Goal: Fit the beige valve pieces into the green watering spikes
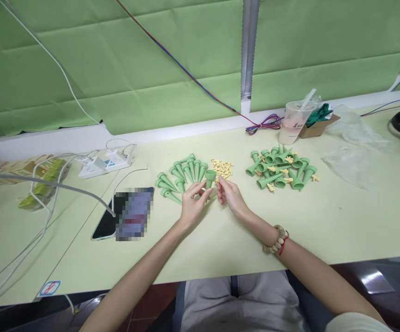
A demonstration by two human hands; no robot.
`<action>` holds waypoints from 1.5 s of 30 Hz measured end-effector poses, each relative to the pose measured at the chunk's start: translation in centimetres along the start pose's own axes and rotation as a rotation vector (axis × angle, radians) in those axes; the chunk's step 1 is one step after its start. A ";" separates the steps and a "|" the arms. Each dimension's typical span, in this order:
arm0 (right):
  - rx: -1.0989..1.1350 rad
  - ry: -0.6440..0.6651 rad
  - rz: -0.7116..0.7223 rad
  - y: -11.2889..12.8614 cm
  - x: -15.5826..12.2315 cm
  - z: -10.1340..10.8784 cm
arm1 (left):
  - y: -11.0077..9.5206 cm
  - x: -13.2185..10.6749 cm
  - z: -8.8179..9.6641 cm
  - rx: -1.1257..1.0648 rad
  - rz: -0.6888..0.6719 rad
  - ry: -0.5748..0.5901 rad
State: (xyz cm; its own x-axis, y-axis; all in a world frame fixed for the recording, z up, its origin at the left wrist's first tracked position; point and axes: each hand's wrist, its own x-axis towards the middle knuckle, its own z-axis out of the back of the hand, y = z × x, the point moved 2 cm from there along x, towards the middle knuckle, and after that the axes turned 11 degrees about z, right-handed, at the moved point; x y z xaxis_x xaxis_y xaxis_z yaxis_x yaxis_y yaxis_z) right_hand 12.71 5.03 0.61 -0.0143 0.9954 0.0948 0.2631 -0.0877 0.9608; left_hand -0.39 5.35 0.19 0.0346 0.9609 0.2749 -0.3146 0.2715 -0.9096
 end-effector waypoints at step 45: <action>-0.045 0.065 -0.141 -0.9 0.7 0.9 | 0.0 0.1 0.3 0.125 -0.219 -0.049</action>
State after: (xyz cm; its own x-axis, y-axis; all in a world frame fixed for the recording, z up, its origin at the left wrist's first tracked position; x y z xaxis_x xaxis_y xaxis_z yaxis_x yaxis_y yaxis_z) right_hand 13.35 5.83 -0.40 -0.1109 0.9935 -0.0261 0.2107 0.0491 0.9763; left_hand -0.67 5.47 0.27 0.0700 0.8753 0.4784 -0.4193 0.4610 -0.7821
